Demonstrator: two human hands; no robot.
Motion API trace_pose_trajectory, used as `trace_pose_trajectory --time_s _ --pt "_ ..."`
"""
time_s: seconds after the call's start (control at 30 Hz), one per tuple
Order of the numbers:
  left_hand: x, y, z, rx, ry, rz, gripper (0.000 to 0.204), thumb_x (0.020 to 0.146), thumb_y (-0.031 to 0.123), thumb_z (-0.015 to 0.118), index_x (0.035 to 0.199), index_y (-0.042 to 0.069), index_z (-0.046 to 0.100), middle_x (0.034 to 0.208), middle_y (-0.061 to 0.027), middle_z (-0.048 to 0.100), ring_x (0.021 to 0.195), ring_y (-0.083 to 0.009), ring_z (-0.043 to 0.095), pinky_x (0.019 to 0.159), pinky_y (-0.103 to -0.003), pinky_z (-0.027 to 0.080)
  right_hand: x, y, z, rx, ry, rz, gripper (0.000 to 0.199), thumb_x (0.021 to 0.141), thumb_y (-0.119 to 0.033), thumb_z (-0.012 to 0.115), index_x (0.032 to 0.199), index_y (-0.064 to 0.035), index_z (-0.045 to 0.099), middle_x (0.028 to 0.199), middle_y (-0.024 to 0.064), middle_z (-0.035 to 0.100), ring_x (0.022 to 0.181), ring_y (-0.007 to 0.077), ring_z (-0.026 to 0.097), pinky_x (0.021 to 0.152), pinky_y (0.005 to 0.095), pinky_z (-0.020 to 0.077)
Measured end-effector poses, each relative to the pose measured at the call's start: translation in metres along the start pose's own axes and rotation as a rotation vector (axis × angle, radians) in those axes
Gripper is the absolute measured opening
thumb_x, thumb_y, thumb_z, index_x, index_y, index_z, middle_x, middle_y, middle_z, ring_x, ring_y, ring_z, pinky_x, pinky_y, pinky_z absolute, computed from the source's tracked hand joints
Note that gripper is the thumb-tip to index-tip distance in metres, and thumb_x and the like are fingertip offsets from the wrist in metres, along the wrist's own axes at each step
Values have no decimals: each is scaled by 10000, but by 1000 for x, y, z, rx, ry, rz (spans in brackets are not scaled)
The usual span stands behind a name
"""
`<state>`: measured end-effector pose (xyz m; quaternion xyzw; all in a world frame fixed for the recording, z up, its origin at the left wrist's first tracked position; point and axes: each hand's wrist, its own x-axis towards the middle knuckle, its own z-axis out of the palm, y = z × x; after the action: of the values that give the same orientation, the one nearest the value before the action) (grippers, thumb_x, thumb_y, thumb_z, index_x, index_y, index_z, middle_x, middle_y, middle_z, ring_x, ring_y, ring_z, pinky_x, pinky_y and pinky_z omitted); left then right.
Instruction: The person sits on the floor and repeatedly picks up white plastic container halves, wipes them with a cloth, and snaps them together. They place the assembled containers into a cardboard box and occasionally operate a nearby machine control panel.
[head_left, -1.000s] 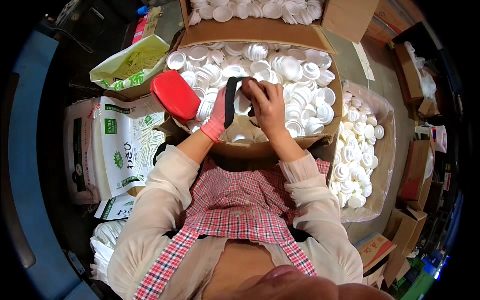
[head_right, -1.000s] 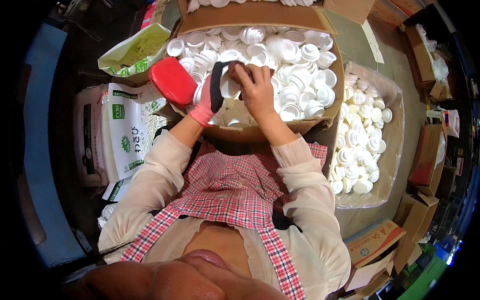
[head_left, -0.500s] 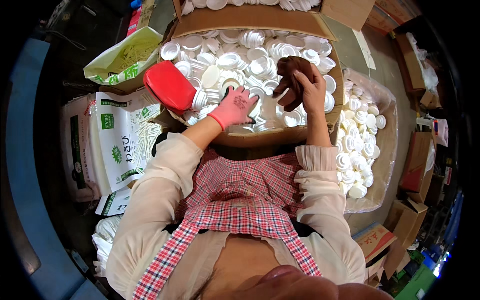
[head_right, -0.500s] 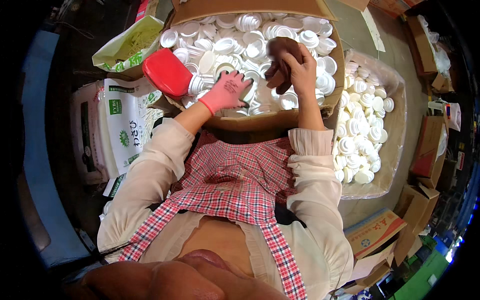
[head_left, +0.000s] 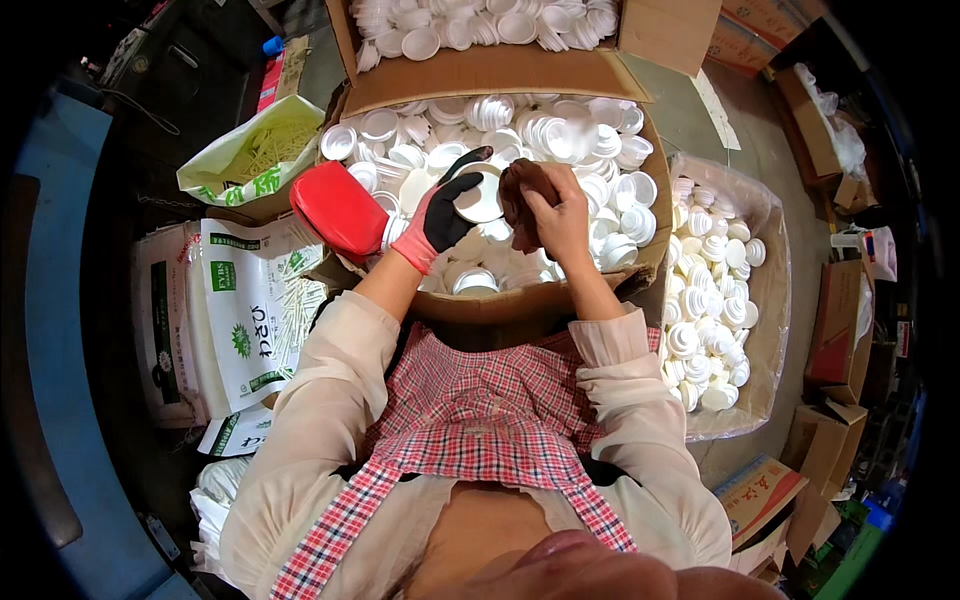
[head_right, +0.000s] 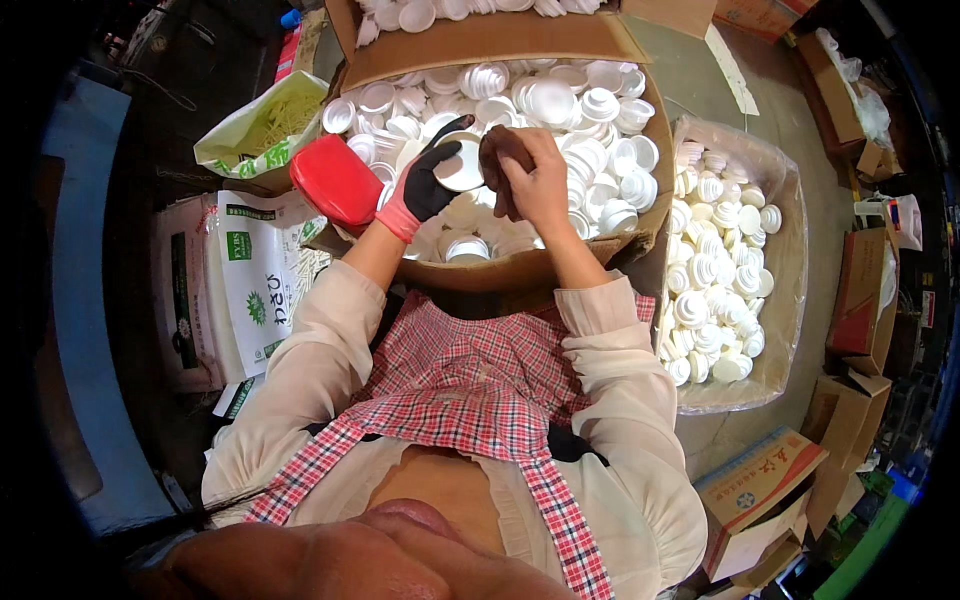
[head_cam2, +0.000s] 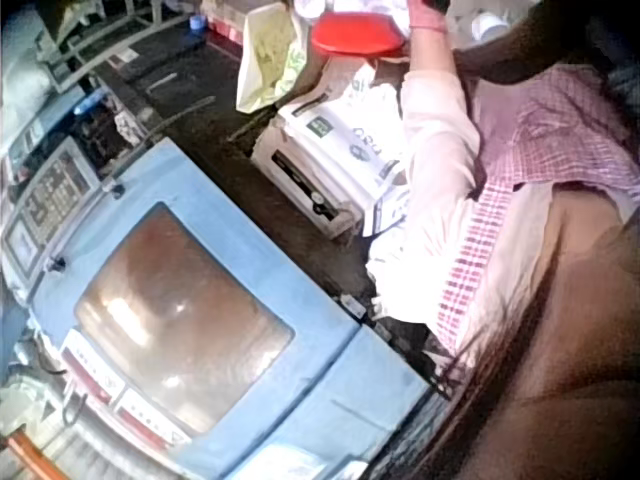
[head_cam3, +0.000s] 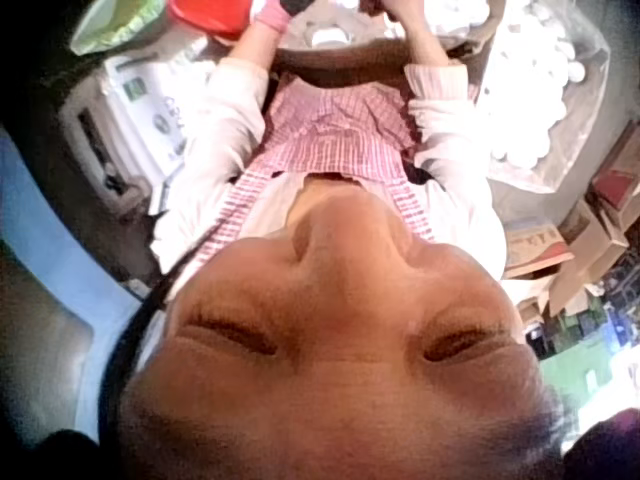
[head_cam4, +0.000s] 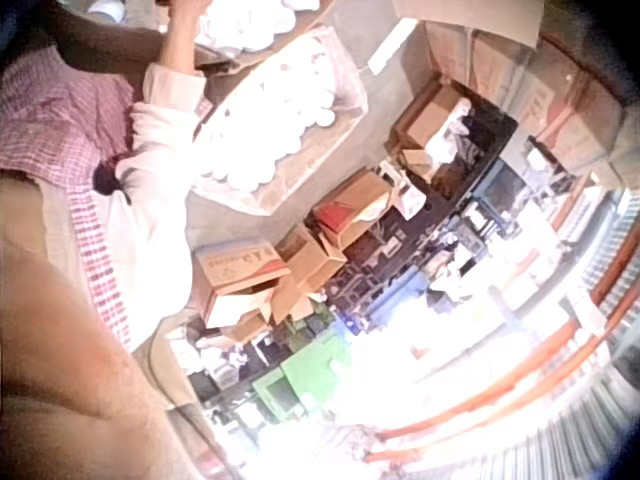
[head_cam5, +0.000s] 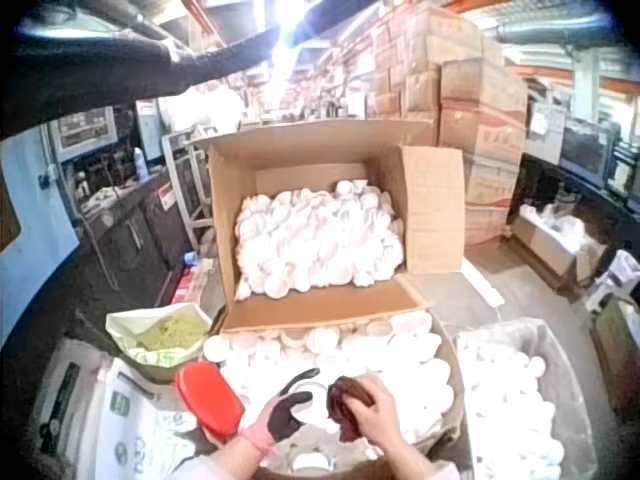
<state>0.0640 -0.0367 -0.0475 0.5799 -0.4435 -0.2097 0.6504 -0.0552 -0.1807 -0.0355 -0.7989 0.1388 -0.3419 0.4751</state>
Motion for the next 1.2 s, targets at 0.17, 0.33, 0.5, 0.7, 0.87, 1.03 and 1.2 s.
trace_pose_trajectory --time_s 0.17,0.33,0.5,0.7,0.87,1.03,1.2 --pt "-3 -29 0 -412 125 -226 476 966 390 356 1272 31 412 1243 -164 508 1119 -262 526 952 -388 436 -5 -19 16 -153 -123 -57 311 733 -35 616 1042 -60 636 911 124 566 842 290 583 768 342 471" --pt "-1 -13 -4 -1249 284 -393 473 902 431 512 1199 65 473 1042 -158 606 956 -272 601 836 -392 500 -26 -23 36 -154 -261 -38 348 710 13 586 1041 -79 636 858 135 520 778 302 560 715 365 470" --pt "-5 -35 -10 -1329 -13 -586 770 833 677 401 1210 12 484 1102 -171 571 995 -303 559 924 -405 435 -23 -33 42 -178 -258 -424 389 709 23 642 1071 -118 639 867 107 510 787 265 557 692 331 482" --pt "-14 11 24 -381 174 -294 600 950 533 258 1120 45 564 939 -66 628 887 -171 598 768 -285 474 -13 -26 28 -278 -52 -377 370 718 34 611 1070 -80 628 913 122 522 795 285 575 677 354 489" --pt "-12 11 7 335 207 141 334 947 203 342 1145 36 552 1023 -115 626 944 -164 590 826 -289 458 -13 -14 26 -292 -126 -78 384 701 -18 615 1082 -60 598 922 157 536 824 347 568 725 389 484" --pt "-11 -39 -19 364 385 -8 304 857 74 468 1146 12 539 1112 -165 594 1029 -275 572 894 -337 436 -6 4 16 -260 -118 -50 461 718 -97 648 1162 -45 536 1015 183 563 931 368 546 849 409 445" --pt "-21 32 -13 457 287 30 291 741 9 520 1025 7 581 1008 -153 604 960 -313 580 858 -362 454 -8 4 11 -509 -202 -131 477 722 -216 701 1144 -59 543 1105 170 522 1013 372 483 863 438 411"
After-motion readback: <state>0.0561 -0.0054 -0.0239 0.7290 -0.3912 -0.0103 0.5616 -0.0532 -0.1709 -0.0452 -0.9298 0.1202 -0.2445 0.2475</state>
